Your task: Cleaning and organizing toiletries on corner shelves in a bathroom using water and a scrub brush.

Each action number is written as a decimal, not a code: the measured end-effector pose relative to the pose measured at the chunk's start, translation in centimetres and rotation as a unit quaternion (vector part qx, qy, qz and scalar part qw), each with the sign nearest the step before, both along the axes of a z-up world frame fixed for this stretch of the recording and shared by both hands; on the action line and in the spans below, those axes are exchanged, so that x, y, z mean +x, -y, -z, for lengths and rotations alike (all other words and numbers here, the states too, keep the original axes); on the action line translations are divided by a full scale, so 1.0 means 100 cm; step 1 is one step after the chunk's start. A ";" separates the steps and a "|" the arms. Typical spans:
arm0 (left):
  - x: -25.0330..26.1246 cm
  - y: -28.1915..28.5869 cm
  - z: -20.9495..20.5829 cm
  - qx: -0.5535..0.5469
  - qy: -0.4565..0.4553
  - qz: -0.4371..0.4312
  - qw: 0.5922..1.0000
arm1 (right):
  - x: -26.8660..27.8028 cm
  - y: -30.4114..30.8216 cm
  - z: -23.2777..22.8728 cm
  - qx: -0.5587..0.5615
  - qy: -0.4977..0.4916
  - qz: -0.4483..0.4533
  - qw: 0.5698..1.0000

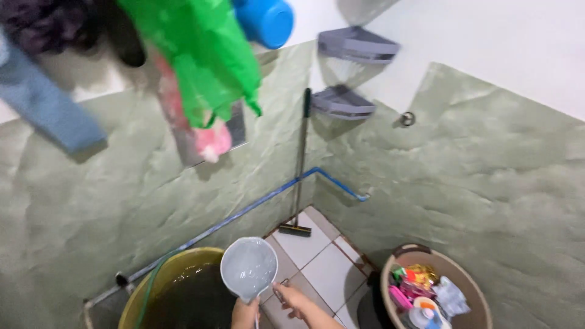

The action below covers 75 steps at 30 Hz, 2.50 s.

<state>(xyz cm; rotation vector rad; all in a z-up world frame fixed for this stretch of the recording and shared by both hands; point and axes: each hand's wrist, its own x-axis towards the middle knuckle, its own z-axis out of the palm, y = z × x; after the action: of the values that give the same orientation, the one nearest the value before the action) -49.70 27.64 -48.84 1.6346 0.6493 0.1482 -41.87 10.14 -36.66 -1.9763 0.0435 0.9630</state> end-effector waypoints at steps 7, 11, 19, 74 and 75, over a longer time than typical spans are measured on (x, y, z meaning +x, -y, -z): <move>0.061 0.086 -0.089 -0.108 -0.008 0.022 0.994 | 0.070 0.027 0.069 0.289 -0.246 0.156 0.912; 0.088 0.130 -0.122 -0.135 0.012 0.084 0.987 | 0.095 0.053 0.061 0.300 -0.169 0.301 0.889; 0.093 0.220 -0.150 -0.096 0.045 0.184 0.977 | 0.082 0.147 -0.041 0.244 0.021 0.418 0.875; 0.302 0.685 0.225 0.348 0.293 0.628 0.631 | -0.070 0.582 -0.019 0.135 0.015 0.734 0.666; 0.305 0.699 0.238 0.345 0.301 0.632 0.626 | -0.072 0.584 -0.016 0.135 0.022 0.740 0.659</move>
<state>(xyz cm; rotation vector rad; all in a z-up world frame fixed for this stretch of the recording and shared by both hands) -19.16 -42.28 -72.67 2.2193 -1.3097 -0.1273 -49.05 -48.22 -35.03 -1.0308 1.2073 -0.2100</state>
